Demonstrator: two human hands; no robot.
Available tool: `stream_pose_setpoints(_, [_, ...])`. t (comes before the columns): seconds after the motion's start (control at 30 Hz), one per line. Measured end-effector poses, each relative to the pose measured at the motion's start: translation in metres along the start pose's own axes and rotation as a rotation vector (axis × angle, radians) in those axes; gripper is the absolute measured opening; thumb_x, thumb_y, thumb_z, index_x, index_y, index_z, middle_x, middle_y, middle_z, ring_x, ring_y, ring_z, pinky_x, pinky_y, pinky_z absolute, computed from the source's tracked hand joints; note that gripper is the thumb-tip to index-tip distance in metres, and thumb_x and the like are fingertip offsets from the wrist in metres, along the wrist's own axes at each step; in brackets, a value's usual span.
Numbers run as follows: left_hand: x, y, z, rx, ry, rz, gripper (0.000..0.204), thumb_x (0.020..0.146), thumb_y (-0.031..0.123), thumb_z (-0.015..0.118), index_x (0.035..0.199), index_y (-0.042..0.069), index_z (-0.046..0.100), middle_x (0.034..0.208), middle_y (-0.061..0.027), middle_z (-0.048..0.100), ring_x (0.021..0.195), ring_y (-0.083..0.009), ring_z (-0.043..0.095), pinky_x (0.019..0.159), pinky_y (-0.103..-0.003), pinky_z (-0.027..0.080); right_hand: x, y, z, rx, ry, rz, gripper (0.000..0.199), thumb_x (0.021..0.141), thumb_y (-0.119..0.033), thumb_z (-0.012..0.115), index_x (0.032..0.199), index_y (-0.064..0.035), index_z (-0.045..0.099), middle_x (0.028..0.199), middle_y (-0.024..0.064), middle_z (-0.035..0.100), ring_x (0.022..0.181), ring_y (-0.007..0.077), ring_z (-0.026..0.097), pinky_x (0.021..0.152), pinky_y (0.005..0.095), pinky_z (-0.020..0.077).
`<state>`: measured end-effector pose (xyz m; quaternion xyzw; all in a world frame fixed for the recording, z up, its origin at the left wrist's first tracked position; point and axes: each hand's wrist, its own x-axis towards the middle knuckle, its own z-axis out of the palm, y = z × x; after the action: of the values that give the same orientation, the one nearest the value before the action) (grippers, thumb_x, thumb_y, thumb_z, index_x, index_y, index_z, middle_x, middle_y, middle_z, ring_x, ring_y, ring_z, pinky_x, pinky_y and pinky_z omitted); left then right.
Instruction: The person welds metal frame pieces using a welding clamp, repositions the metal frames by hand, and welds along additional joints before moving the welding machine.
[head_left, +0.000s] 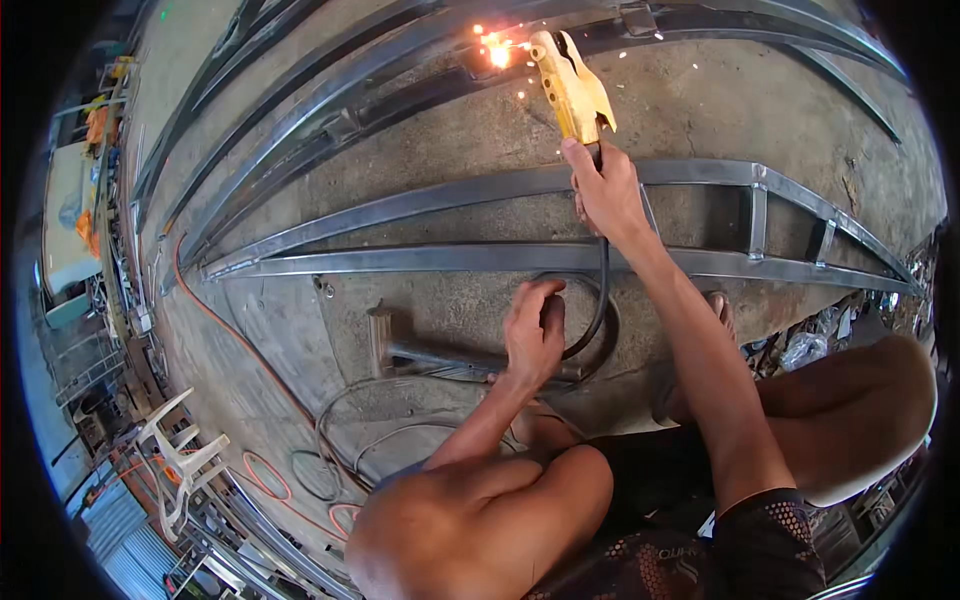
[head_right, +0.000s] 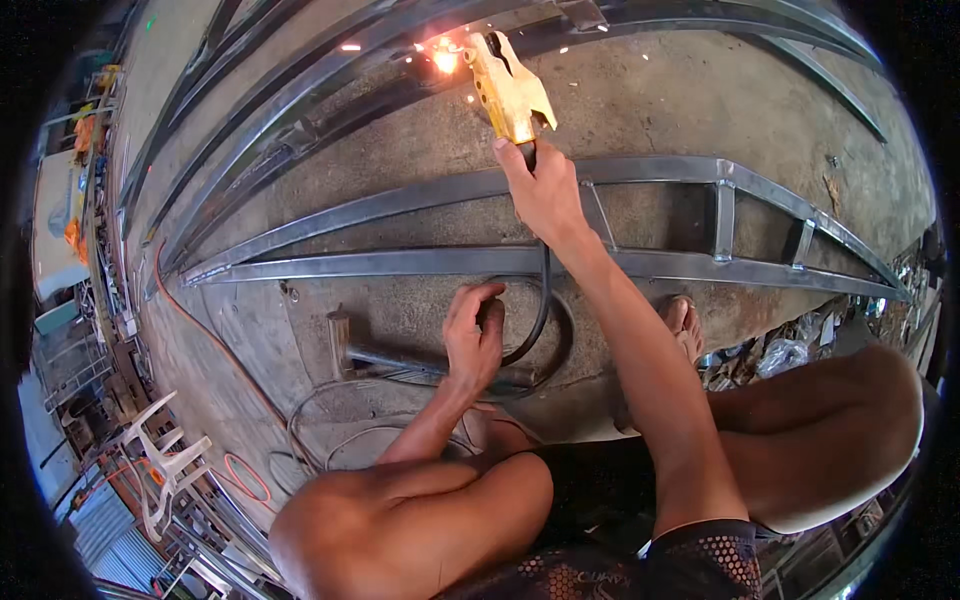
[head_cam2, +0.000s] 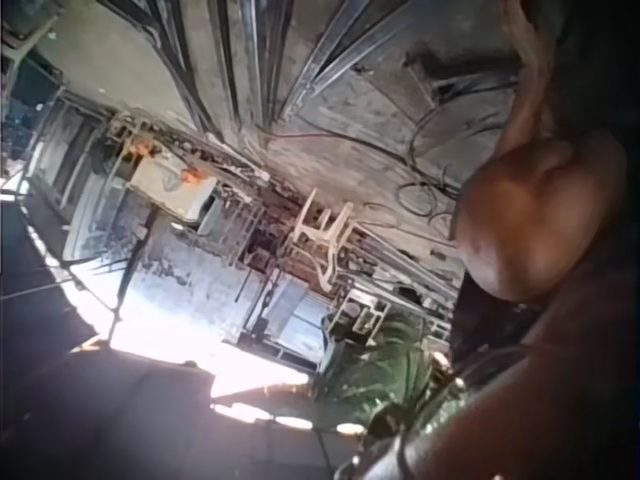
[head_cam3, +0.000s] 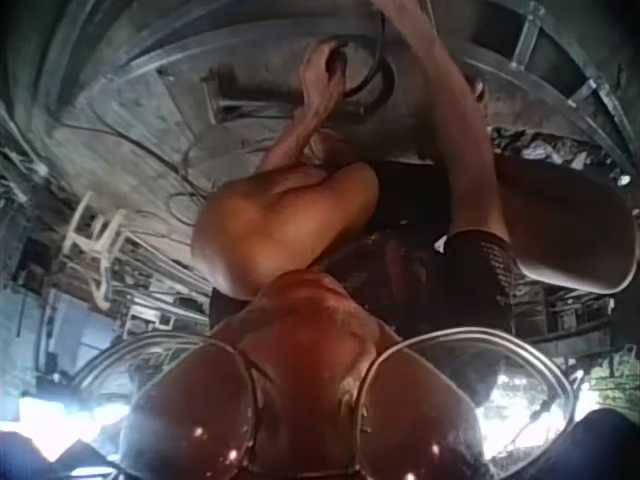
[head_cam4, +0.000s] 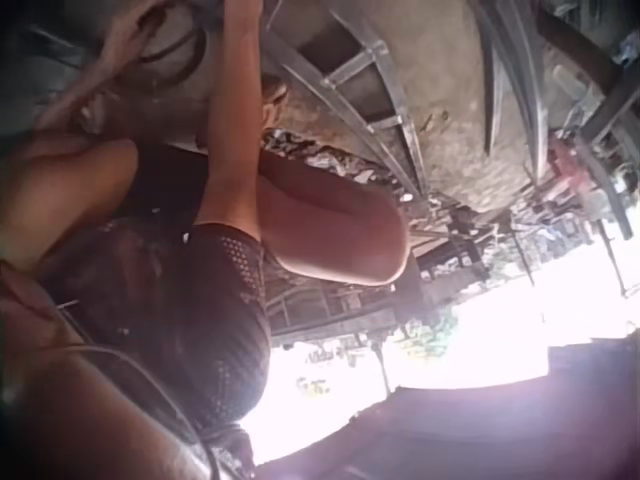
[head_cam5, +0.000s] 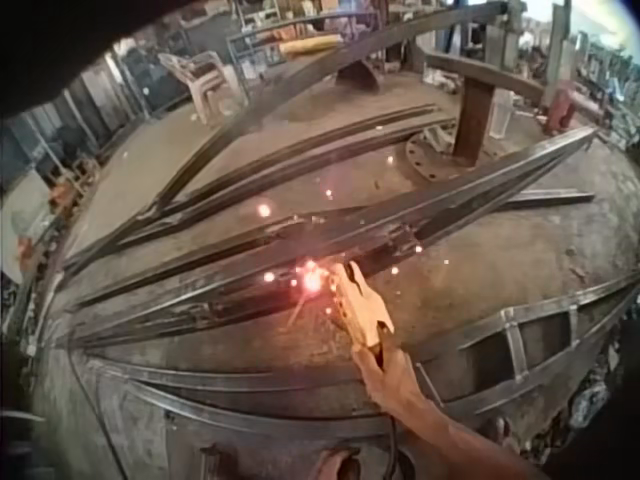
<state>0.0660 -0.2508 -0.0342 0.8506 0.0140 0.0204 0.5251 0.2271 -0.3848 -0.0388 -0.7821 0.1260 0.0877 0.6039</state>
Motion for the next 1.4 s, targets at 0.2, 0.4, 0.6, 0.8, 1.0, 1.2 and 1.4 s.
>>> stream_pose_setpoints(0.2, [0.000, -0.001, -0.001, -0.005, 0.004, -0.011, 0.024, 0.085, -0.009, 0.058, 0.105, 0.001, 0.065, 0.097, -0.0162, 0.065, 0.085, -0.0333, 0.065, 0.075, -0.039, 0.052, 0.005, 0.006, 0.005, -0.048, -0.008, -0.023, 0.051, 0.098, -0.047, 0.058, 0.082, 0.0012, 0.054, 0.055, 0.0028, 0.051, 0.041, 0.0115, 0.053, 0.037, 0.0285, 0.0420])
stream_pose_setpoints(0.4, [-0.002, -0.003, 0.000, -0.003, -0.037, -0.075, 0.025, 0.085, -0.008, 0.059, 0.108, 0.003, 0.064, 0.097, -0.0154, 0.064, 0.087, -0.0329, 0.065, 0.078, -0.039, 0.052, 0.007, 0.014, 0.012, -0.040, -0.029, -0.016, 0.048, 0.099, -0.044, 0.057, 0.081, 0.0013, 0.054, 0.052, 0.0039, 0.052, 0.040, 0.0132, 0.054, 0.035, 0.0305, 0.0405])
stream_pose_setpoints(0.6, [-0.002, -0.003, 0.002, 0.007, -0.032, -0.032, 0.021, 0.088, -0.006, 0.059, 0.106, 0.002, 0.065, 0.094, -0.0115, 0.061, 0.078, -0.0217, 0.061, 0.069, -0.031, 0.049, 0.004, 0.011, 0.010, -0.048, -0.019, -0.018, 0.046, 0.098, -0.042, 0.058, 0.079, 0.0003, 0.054, 0.052, 0.0043, 0.052, 0.040, 0.0131, 0.053, 0.035, 0.0300, 0.0401])
stream_pose_setpoints(0.8, [0.000, 0.000, 0.001, -0.049, -0.001, -0.057, 0.021, 0.087, -0.006, 0.059, 0.107, 0.000, 0.065, 0.096, -0.0144, 0.063, 0.083, -0.0247, 0.064, 0.073, -0.033, 0.051, -0.001, 0.009, 0.007, -0.004, -0.008, -0.018, 0.055, 0.098, -0.051, 0.057, 0.075, -0.0016, 0.050, 0.052, 0.0018, 0.050, 0.040, 0.0117, 0.053, 0.035, 0.0290, 0.0402])
stream_pose_setpoints(1.0, [-0.002, -0.001, 0.000, -0.039, -0.013, -0.085, 0.022, 0.086, -0.007, 0.060, 0.106, 0.000, 0.065, 0.097, -0.0149, 0.064, 0.083, -0.0268, 0.065, 0.074, -0.034, 0.052, -0.002, 0.001, 0.005, -0.105, -0.026, 0.089, 0.059, 0.095, -0.051, 0.058, 0.082, 0.0069, 0.063, 0.057, 0.0147, 0.060, 0.056, 0.0268, 0.065, 0.060, 0.0417, 0.0501])
stream_pose_setpoints(1.2, [-0.001, -0.001, 0.002, -0.029, -0.002, -0.054, 0.023, 0.084, -0.007, 0.060, 0.105, 0.000, 0.066, 0.097, -0.0160, 0.065, 0.085, -0.0288, 0.066, 0.075, -0.035, 0.052, 0.001, 0.004, 0.007, -0.115, -0.013, 0.074, 0.060, 0.095, -0.051, 0.059, 0.086, 0.0091, 0.064, 0.061, 0.0168, 0.062, 0.059, 0.0277, 0.066, 0.061, 0.0425, 0.0507])
stream_pose_setpoints(1.4, [-0.001, -0.002, 0.002, -0.010, -0.008, -0.039, 0.021, 0.086, -0.006, 0.060, 0.105, 0.000, 0.066, 0.094, -0.0147, 0.064, 0.082, -0.0270, 0.065, 0.074, -0.035, 0.052, 0.003, 0.007, 0.010, -0.049, -0.055, 0.065, 0.052, 0.098, -0.048, 0.057, 0.080, 0.0002, 0.054, 0.054, 0.0034, 0.052, 0.041, 0.0128, 0.054, 0.035, 0.0301, 0.0419])
